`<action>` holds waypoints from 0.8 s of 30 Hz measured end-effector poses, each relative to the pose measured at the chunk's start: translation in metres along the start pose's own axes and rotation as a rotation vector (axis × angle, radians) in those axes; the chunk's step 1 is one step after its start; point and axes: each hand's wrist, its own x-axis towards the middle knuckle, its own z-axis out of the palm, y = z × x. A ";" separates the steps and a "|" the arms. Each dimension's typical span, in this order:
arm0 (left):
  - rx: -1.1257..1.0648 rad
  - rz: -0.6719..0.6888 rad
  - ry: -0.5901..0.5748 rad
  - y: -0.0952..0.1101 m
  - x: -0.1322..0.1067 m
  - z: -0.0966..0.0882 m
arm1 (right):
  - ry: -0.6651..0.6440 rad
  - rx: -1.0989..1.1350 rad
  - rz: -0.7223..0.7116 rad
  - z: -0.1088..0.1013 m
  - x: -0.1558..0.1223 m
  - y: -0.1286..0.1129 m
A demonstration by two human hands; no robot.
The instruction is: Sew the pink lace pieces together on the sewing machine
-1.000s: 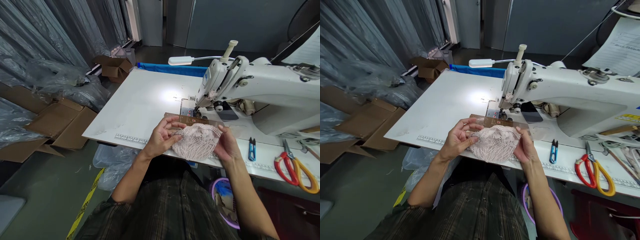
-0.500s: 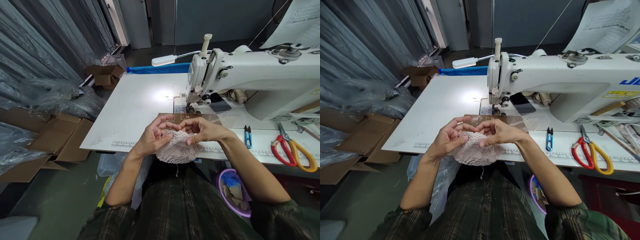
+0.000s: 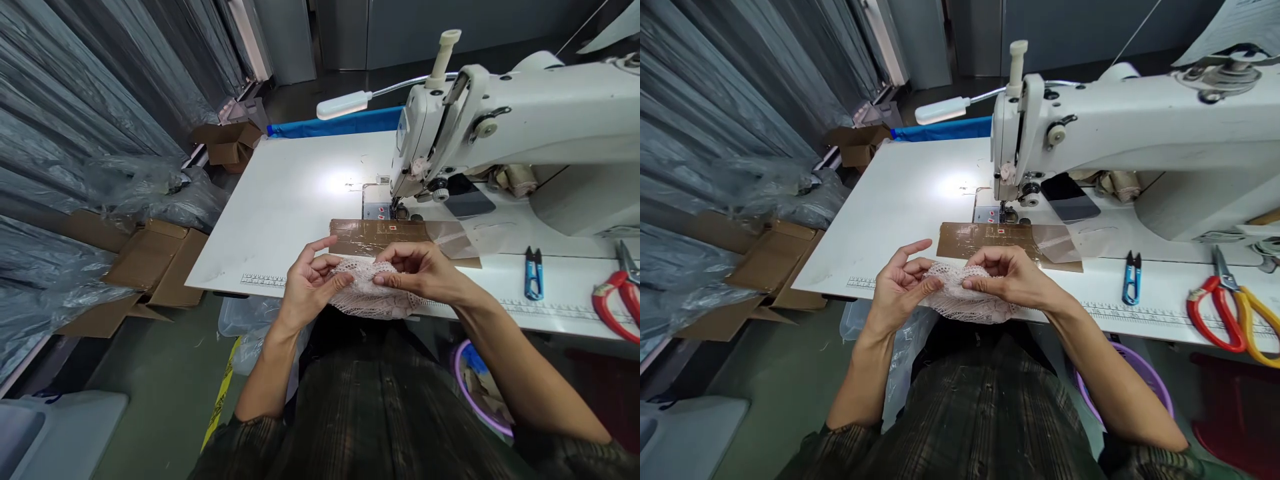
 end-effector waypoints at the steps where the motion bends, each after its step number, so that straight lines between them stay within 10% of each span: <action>1: -0.001 0.014 0.009 0.000 -0.001 0.002 | 0.006 -0.008 0.006 0.001 -0.001 0.001; 24: -0.038 0.045 0.057 0.009 -0.011 -0.018 | -0.064 -0.426 -0.199 0.021 -0.006 0.004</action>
